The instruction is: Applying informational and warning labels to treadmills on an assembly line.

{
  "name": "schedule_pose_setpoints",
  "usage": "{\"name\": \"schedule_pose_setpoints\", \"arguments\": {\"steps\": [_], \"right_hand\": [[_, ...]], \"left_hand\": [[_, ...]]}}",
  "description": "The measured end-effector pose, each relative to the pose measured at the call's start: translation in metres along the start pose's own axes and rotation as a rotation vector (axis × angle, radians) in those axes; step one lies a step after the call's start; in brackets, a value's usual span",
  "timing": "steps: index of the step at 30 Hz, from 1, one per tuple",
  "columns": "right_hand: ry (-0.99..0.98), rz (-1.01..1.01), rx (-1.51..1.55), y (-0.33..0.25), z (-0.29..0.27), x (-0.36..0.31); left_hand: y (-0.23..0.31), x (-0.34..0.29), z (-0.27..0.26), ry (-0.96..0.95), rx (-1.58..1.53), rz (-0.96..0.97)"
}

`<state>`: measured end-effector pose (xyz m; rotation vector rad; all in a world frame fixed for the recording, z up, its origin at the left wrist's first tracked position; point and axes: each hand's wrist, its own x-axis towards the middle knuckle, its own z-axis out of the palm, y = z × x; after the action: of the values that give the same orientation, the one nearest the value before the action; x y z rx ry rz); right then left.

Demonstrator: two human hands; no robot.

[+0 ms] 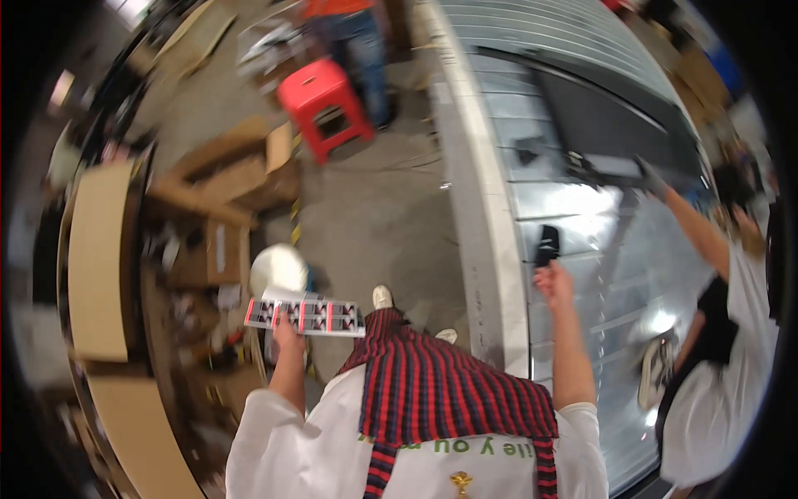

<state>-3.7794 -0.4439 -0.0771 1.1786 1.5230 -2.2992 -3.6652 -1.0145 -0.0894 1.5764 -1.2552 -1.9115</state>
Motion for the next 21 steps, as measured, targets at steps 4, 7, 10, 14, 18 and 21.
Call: {"name": "schedule_pose_setpoints", "arguments": {"steps": [4,7,10,14,18,21], "right_hand": [[0.079,-0.069,-0.166,-0.013,0.047,0.018],[-0.195,-0.029,-0.454,0.022,0.093,0.012],[-0.244,0.096,-0.764,0.073,0.120,0.000],[-0.508,-0.236,-1.388,0.141,0.128,0.019],[-0.859,-0.203,-1.600,0.150,0.221,0.005],[-1.165,-0.221,-1.799,0.159,0.263,0.032]], "left_hand": [[-0.028,0.019,-0.037,0.134,-0.203,-0.068],[-0.050,0.037,-0.071,0.257,-0.270,-0.158],[-0.060,0.057,-0.087,0.325,-0.363,-0.233],[-0.050,0.074,-0.095,0.483,-0.334,-0.265],[-0.021,0.065,-0.108,0.539,-0.461,-0.210],[-0.025,0.052,-0.103,0.558,-0.586,-0.222]]}}
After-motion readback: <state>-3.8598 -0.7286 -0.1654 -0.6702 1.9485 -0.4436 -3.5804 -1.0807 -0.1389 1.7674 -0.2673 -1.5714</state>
